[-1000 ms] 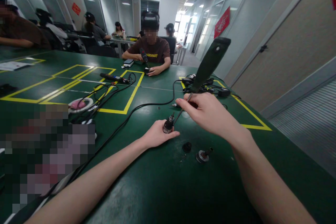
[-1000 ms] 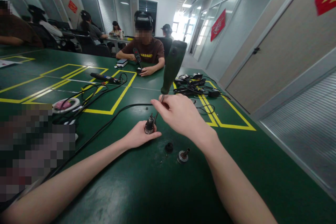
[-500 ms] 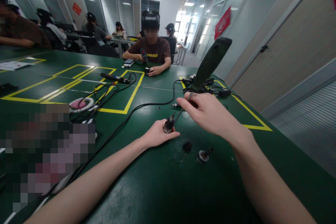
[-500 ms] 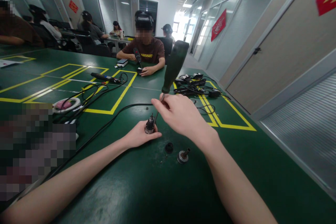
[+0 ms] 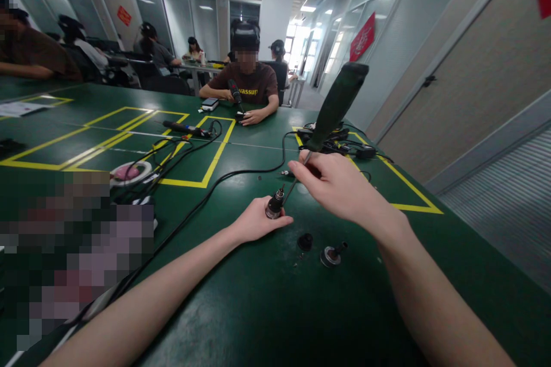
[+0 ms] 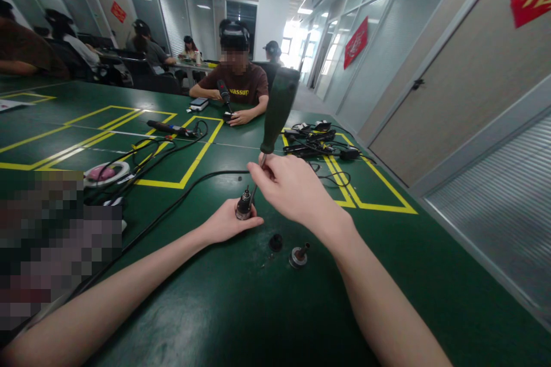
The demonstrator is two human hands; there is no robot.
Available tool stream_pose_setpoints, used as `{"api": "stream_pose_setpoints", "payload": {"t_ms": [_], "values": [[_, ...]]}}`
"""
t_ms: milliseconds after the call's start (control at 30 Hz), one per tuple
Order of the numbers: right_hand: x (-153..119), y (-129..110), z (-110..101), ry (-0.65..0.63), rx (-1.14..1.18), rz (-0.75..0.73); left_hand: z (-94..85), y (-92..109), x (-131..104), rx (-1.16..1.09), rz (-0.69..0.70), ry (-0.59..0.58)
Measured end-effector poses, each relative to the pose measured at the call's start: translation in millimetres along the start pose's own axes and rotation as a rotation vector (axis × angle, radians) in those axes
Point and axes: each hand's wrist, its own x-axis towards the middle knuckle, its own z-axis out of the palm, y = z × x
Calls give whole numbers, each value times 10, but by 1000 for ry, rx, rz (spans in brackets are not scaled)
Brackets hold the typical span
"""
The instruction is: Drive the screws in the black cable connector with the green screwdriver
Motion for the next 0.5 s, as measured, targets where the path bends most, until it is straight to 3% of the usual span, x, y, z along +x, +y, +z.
{"api": "stream_pose_setpoints", "payload": {"t_ms": [300,500], "values": [[-26,-16,-32,-54,32,10,7,-8,-5,-17,9,7],[-8,-28,-23,-6,-2,28,3,6,-3,-32,5,0]]}}
